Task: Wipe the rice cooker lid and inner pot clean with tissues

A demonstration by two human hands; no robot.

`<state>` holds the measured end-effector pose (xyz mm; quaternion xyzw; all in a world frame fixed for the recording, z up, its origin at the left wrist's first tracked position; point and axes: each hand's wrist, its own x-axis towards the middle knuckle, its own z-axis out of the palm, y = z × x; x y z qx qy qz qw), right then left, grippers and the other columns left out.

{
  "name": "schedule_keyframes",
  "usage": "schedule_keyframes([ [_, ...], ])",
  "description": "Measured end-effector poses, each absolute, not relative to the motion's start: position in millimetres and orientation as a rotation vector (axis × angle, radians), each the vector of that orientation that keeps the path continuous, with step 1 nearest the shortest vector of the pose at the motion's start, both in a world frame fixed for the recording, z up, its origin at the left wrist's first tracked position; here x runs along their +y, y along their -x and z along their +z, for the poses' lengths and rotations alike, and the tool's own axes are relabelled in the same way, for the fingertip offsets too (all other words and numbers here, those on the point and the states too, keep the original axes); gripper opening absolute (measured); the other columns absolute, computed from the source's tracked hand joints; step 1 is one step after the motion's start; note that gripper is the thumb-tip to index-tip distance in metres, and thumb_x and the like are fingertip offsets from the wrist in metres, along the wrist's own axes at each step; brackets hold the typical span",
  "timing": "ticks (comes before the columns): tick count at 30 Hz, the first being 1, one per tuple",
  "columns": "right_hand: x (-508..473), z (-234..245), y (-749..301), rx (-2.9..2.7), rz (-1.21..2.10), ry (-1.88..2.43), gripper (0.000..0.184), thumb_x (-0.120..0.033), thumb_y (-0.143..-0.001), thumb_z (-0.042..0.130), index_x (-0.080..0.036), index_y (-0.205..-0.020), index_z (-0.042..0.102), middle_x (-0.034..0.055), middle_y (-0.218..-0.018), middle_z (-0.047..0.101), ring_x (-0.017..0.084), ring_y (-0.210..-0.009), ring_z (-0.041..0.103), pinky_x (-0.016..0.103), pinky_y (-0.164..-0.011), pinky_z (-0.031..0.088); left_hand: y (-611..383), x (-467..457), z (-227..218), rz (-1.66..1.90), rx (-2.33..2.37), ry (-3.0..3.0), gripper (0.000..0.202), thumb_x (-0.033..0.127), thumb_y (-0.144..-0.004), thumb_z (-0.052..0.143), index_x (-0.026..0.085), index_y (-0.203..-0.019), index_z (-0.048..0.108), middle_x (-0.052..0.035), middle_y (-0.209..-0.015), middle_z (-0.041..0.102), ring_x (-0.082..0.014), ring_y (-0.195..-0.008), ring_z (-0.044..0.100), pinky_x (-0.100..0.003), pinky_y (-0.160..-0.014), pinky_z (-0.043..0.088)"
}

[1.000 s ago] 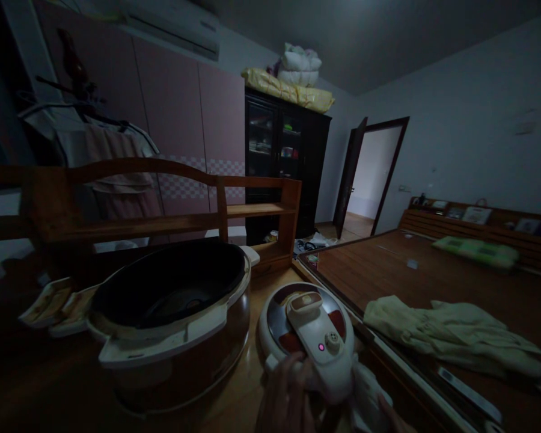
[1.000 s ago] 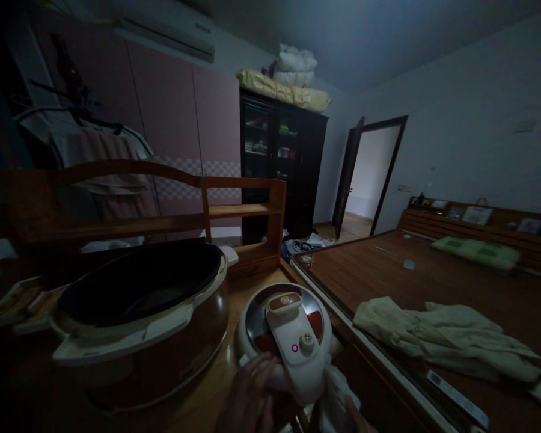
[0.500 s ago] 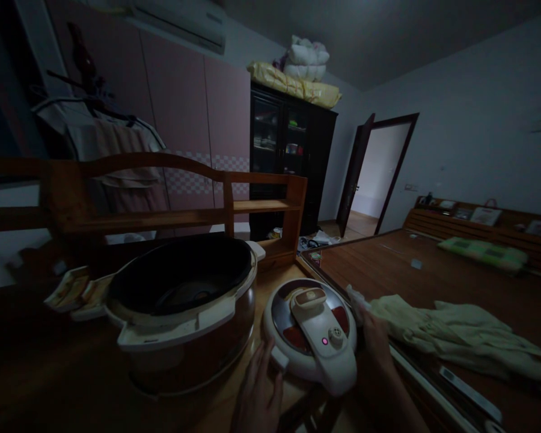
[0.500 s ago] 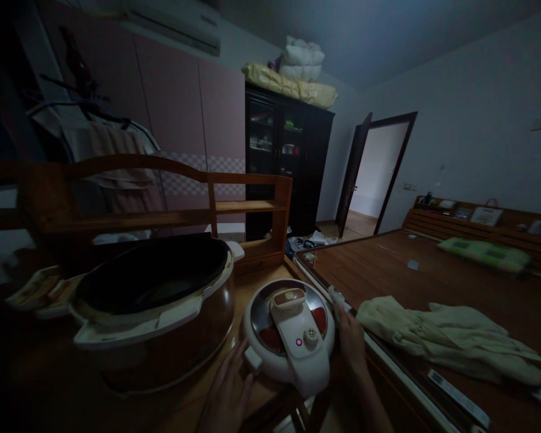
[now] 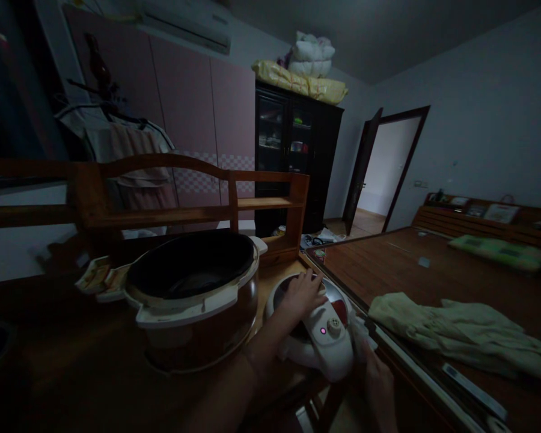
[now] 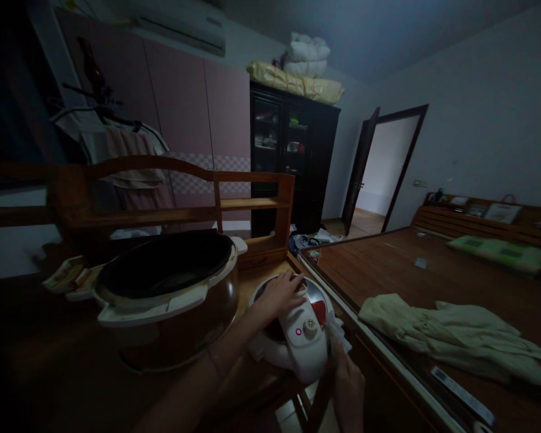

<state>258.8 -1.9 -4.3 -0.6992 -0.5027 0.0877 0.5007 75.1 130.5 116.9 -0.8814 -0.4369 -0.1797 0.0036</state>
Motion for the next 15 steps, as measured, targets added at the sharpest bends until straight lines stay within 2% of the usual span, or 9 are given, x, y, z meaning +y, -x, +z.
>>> schedule_keyframes([
  [2, -15.6, -13.7, -255.3, -1.14, 0.289, 1.697, 0.067, -0.066, -0.086, 0.032, -0.018, -0.106, 0.076, 0.0112, -0.097, 0.076, 0.032, -0.102, 0.068, 0.038, -0.083, 0.053, -84.1, 145.7, 119.0, -0.469, -1.295, 2.816, 0.044, 0.044, -0.084, 0.06, 0.025, -0.124, 0.058, -0.0099, -0.125, 0.059, -0.0264, -0.11, 0.059, -0.036, -0.091, 0.048],
  [5, -30.7, -25.3, -254.9, -1.1, 0.369, 1.667, 0.07, -0.075, -0.08, 0.038, -0.021, -0.104, 0.076, 0.0087, -0.089, 0.077, 0.031, -0.097, 0.069, 0.037, -0.08, 0.055, -88.8, 160.3, 121.5, -0.348, -1.23, 2.872, 0.035, 0.042, -0.08, 0.065, 0.021, -0.108, 0.067, -0.01, -0.108, 0.067, -0.0256, -0.095, 0.064, -0.034, -0.081, 0.05],
  [7, -35.7, -30.5, -258.7, -1.099, 0.383, 1.639, 0.074, -0.078, -0.077, 0.04, -0.019, -0.106, 0.075, 0.0091, -0.086, 0.077, 0.032, -0.094, 0.069, 0.038, -0.079, 0.055, -87.7, 166.2, 125.2, -0.291, -1.169, 2.905, 0.035, 0.041, -0.079, 0.067, 0.021, -0.107, 0.068, -0.0093, -0.104, 0.069, -0.0248, -0.093, 0.065, -0.032, -0.08, 0.05],
  [10, -38.7, -35.3, -269.9, -1.083, 0.34, 1.632, 0.082, -0.08, -0.077, 0.037, -0.015, -0.111, 0.073, 0.0123, -0.087, 0.076, 0.034, -0.095, 0.069, 0.041, -0.08, 0.055, -84.5, 170.7, 131.2, -0.258, -1.063, 2.941, 0.039, 0.042, -0.08, 0.067, 0.024, -0.115, 0.066, -0.007, -0.11, 0.069, -0.0227, -0.099, 0.063, -0.03, -0.085, 0.047],
  [15, -47.0, -34.8, -295.2, -1.052, 0.251, 1.655, 0.075, -0.075, -0.077, 0.035, -0.019, -0.112, 0.073, 0.0111, -0.083, 0.076, 0.035, -0.088, 0.07, 0.04, -0.071, 0.055, -87.0, 169.1, 129.9, -0.247, -1.023, 2.928, 0.035, 0.043, -0.081, 0.065, 0.021, -0.109, 0.068, -0.0083, -0.111, 0.068, -0.0231, -0.102, 0.061, -0.03, -0.089, 0.045],
])
